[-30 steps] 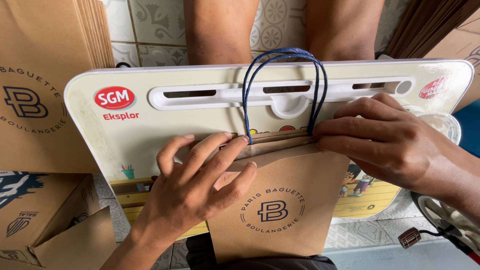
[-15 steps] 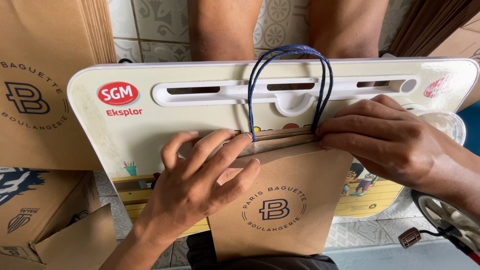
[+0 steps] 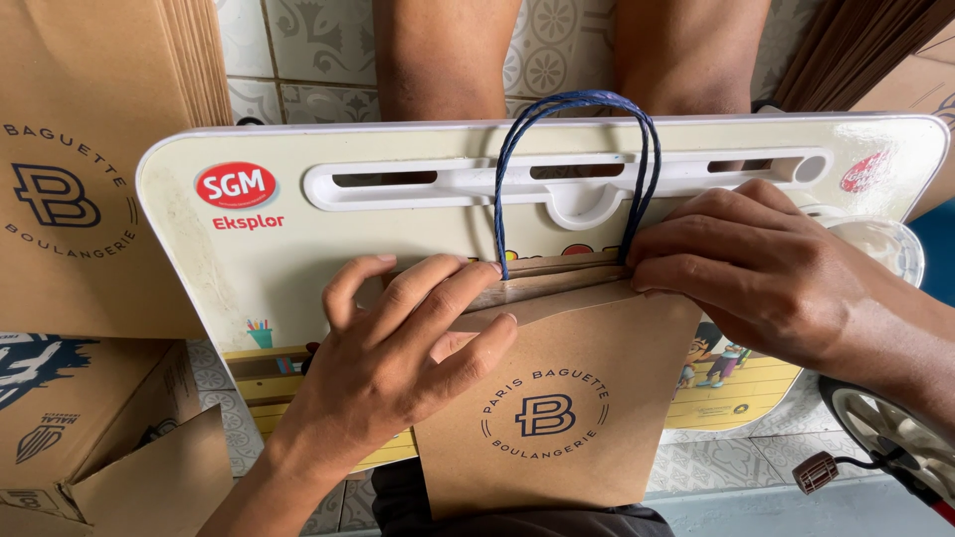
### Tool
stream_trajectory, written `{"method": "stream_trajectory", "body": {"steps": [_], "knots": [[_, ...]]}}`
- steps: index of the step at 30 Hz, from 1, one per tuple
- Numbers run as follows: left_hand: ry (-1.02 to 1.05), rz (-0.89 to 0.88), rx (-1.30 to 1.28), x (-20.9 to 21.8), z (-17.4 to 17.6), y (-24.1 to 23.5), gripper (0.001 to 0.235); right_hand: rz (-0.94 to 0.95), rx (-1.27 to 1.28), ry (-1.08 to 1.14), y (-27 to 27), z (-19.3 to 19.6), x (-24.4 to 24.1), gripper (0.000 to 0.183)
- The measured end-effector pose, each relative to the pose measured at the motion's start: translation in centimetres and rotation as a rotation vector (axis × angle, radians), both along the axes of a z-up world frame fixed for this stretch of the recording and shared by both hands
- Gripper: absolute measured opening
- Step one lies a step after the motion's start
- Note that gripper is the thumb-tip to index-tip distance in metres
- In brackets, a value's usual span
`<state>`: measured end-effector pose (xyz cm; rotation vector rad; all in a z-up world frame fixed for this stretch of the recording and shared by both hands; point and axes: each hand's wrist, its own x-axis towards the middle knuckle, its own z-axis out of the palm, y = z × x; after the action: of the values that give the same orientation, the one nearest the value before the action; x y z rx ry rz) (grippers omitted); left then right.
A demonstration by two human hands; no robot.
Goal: The person sits on the floor and assembles brown paper bags by applying glue to a cardboard insert and attaching it to the bag's handle area. They use a small brush to apply glue from a container and press the insert into place.
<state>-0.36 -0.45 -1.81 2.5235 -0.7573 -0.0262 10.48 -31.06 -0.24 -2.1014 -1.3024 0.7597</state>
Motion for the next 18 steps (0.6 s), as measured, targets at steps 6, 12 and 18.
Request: {"method": "stream_trajectory", "body": {"steps": [6,12,18], "knots": [[0.041,-0.002,-0.02,0.05,0.03,0.08,0.046,-0.028,-0.011,-0.008,-0.41,0.01,-0.73,0.024],[0.047,-0.005,-0.018,0.48,0.31,0.04,0.042,-0.036,-0.02,-0.015,-0.28,0.03,-0.64,0.023],[0.092,-0.007,-0.039,0.52,0.65,0.06,0.043,-0.038,0.01,-0.054,-0.14,-0.39,-0.82,0.02]]}}
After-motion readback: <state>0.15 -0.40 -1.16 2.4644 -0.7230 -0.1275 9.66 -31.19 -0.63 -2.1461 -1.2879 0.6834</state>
